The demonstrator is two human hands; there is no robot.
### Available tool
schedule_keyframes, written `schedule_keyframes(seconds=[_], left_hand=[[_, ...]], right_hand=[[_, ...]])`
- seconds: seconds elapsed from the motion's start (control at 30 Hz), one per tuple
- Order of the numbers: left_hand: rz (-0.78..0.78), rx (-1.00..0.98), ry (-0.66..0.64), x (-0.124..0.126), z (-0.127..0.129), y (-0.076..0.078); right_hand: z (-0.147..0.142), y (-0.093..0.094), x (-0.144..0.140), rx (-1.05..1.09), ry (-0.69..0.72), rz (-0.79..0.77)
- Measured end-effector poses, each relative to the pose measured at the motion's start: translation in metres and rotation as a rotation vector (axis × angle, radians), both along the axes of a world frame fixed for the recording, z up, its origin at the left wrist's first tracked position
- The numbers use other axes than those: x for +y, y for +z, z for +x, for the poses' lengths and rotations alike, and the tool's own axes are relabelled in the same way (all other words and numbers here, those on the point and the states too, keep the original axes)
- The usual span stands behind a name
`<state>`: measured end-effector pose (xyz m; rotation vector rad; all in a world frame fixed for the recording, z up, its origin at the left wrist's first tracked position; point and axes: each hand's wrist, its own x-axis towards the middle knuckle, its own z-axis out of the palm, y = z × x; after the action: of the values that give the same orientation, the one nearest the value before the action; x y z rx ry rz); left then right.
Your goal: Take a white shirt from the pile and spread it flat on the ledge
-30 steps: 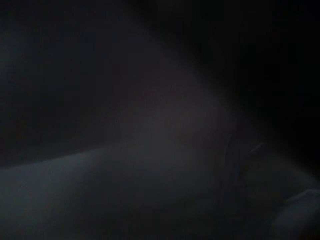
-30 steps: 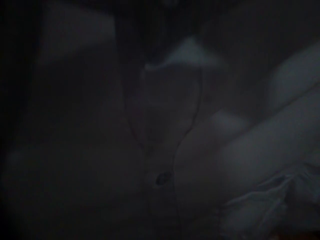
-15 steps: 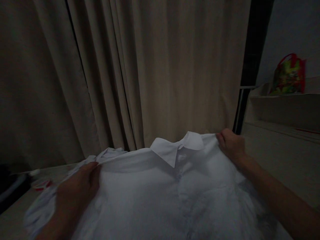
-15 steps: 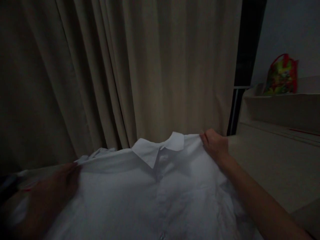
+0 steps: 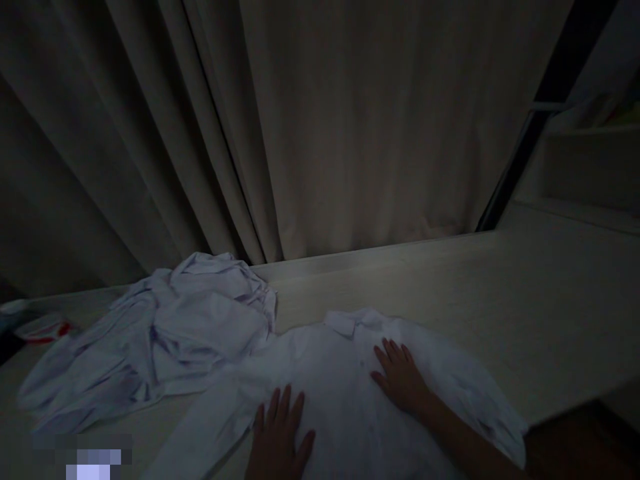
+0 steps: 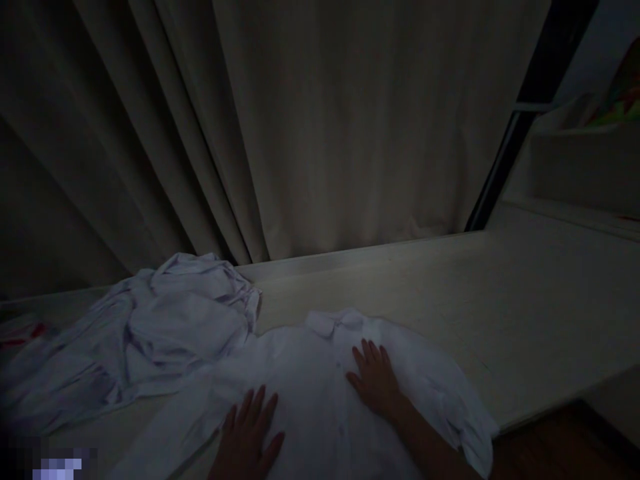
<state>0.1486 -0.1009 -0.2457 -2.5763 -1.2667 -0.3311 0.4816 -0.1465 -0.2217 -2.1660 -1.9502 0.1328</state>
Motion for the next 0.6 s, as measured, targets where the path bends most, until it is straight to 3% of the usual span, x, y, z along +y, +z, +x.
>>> schedule_keyframes(seconds=[0.13,0.6], left_hand=[[0.052,0.015,-0.026,-0.006,-0.011,0.000],[-0.070,-0.085,0.130,-0.018,0.004,0.020]], right_hand=[[0.002,-0.011,-0.004,0.016,0.001,0.016],[0.001,-0.007,-0.005,-0.028,-0.007,0.010]])
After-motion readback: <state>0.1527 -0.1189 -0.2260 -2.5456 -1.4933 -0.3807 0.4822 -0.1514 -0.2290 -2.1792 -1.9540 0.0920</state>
